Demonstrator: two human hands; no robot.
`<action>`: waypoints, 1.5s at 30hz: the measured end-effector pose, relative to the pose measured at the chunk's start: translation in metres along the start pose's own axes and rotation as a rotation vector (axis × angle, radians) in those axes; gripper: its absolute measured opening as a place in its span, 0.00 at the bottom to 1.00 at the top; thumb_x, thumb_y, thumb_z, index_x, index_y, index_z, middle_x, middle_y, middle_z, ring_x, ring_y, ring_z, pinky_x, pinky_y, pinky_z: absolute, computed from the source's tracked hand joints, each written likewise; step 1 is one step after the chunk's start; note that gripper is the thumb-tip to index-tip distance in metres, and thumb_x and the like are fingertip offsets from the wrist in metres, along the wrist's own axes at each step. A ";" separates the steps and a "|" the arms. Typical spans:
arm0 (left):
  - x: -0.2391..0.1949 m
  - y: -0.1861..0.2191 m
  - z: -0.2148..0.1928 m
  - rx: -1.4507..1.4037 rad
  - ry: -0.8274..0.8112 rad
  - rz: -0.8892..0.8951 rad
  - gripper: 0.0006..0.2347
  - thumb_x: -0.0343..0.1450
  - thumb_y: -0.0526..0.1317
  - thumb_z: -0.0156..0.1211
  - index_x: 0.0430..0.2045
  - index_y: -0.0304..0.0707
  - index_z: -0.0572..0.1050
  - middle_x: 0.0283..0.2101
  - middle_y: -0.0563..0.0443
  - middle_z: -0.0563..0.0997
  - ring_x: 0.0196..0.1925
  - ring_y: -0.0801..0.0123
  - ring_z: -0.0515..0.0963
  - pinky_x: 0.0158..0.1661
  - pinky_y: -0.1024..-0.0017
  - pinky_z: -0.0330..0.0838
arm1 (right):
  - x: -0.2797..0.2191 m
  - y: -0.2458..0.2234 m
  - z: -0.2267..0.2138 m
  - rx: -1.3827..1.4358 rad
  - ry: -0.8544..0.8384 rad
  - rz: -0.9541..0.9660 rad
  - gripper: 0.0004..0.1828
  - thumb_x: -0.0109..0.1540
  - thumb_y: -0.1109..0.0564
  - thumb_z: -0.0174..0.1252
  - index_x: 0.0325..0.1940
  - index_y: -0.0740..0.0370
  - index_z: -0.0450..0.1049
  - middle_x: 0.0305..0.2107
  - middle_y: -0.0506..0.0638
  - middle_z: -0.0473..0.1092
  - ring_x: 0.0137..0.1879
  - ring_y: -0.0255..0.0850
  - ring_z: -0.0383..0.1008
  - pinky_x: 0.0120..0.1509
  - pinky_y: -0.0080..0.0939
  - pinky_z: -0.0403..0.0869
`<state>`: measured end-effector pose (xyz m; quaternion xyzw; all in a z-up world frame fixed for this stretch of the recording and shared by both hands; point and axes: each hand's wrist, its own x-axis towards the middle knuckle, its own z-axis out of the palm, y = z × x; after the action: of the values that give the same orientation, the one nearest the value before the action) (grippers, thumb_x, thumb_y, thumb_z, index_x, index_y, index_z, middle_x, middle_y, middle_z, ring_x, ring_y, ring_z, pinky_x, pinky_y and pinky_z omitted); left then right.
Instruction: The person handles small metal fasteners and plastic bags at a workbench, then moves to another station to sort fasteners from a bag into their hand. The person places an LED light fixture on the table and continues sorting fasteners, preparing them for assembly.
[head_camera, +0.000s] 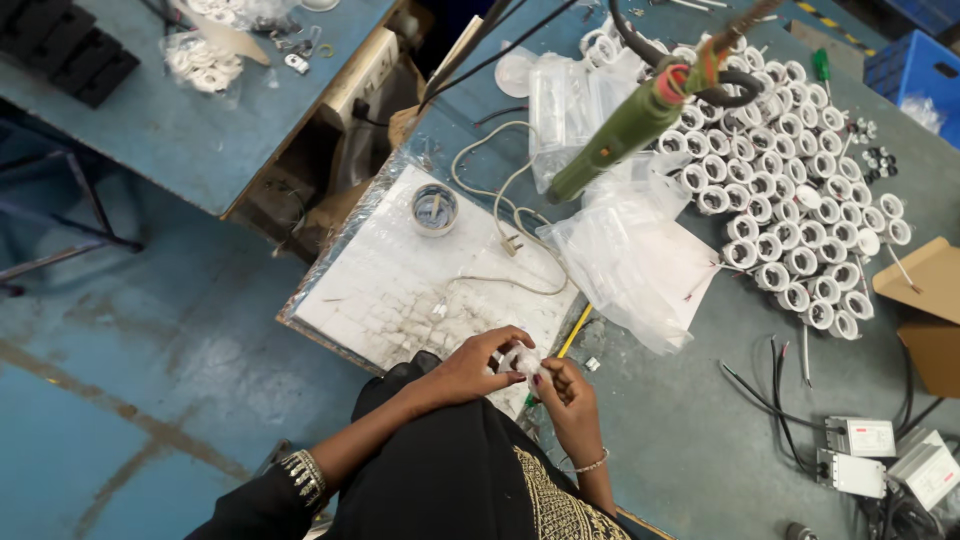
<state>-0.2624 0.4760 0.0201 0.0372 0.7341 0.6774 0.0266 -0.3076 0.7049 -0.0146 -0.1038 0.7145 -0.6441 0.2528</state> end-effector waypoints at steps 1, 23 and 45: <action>-0.003 0.001 -0.001 0.075 0.021 0.058 0.18 0.66 0.41 0.68 0.48 0.39 0.74 0.46 0.49 0.79 0.47 0.64 0.79 0.45 0.67 0.75 | 0.000 -0.001 0.003 -0.034 0.018 -0.013 0.13 0.65 0.59 0.57 0.51 0.69 0.72 0.35 0.46 0.74 0.40 0.30 0.74 0.44 0.32 0.74; -0.002 -0.009 0.007 0.001 -0.099 -0.097 0.15 0.66 0.45 0.70 0.36 0.32 0.78 0.34 0.50 0.84 0.36 0.73 0.80 0.38 0.71 0.76 | -0.031 -0.022 0.027 0.034 0.107 -0.118 0.10 0.65 0.60 0.51 0.48 0.67 0.71 0.34 0.47 0.71 0.37 0.31 0.72 0.42 0.33 0.73; 0.012 -0.025 -0.007 -0.263 -0.302 -0.284 0.12 0.70 0.38 0.62 0.44 0.32 0.79 0.39 0.52 0.85 0.40 0.77 0.83 0.41 0.77 0.76 | -0.010 -0.010 0.013 0.229 0.056 -0.131 0.11 0.67 0.55 0.58 0.43 0.68 0.74 0.28 0.49 0.72 0.28 0.31 0.71 0.32 0.32 0.71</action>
<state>-0.2756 0.4679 -0.0045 0.0308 0.6252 0.7435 0.2355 -0.2943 0.6972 -0.0031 -0.1027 0.6348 -0.7392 0.2002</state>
